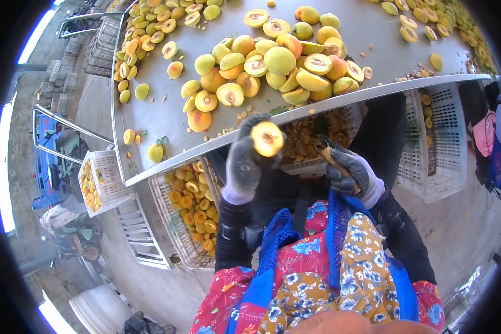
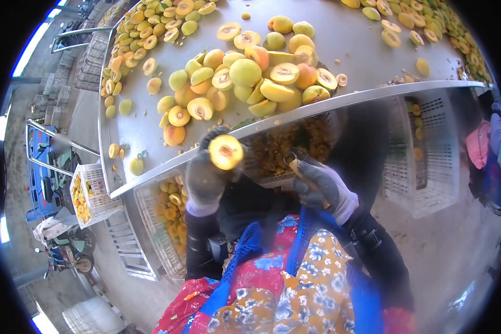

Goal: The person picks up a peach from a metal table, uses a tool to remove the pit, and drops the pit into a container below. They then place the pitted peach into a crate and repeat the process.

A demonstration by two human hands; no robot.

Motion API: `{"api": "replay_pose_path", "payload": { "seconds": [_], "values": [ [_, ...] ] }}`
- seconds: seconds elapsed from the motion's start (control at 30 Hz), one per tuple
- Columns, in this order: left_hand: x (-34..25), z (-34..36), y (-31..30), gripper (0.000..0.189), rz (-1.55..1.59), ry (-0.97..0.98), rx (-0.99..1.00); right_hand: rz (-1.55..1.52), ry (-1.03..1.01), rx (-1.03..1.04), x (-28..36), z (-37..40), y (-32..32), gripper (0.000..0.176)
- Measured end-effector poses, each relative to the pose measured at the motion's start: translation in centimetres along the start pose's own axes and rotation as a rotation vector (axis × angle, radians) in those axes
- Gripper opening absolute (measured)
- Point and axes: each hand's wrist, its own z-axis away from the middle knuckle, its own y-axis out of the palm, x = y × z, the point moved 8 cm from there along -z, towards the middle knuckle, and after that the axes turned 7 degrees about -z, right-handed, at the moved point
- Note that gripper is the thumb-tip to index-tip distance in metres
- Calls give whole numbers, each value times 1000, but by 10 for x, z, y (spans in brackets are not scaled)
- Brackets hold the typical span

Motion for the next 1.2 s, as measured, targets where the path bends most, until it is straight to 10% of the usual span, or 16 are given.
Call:
{"api": "replay_pose_path", "payload": {
  "seconds": [0.03, 0.17, 0.3, 0.43, 0.77, 1.03, 1.2],
  "values": [
    [16, 2, 18, 57, 383, -70, 102, 24, -6, -17, 1, 2, 3, 23],
    [30, 10, 42, 50, 218, -109, 38, 530, -166, -146, 15, 23, 30, 27],
    [47, 13, 62, 52, 444, -184, 64, 1592, -904, -85, 22, 43, 65, 25],
    [39, 27, 63, 55, 221, -168, -21, 2009, -936, -145, 14, 49, 86, 31],
    [50, 30, 58, 54, 39, -103, -73, 2247, -840, 40, 3, 43, 88, 35],
    [32, 29, 55, 41, -279, 124, -214, 1772, -570, -17, -3, 21, 62, 38],
    [45, 19, 53, 33, 32, 2, -183, 1827, -946, -87, 5, 32, 79, 40]
  ]
}}
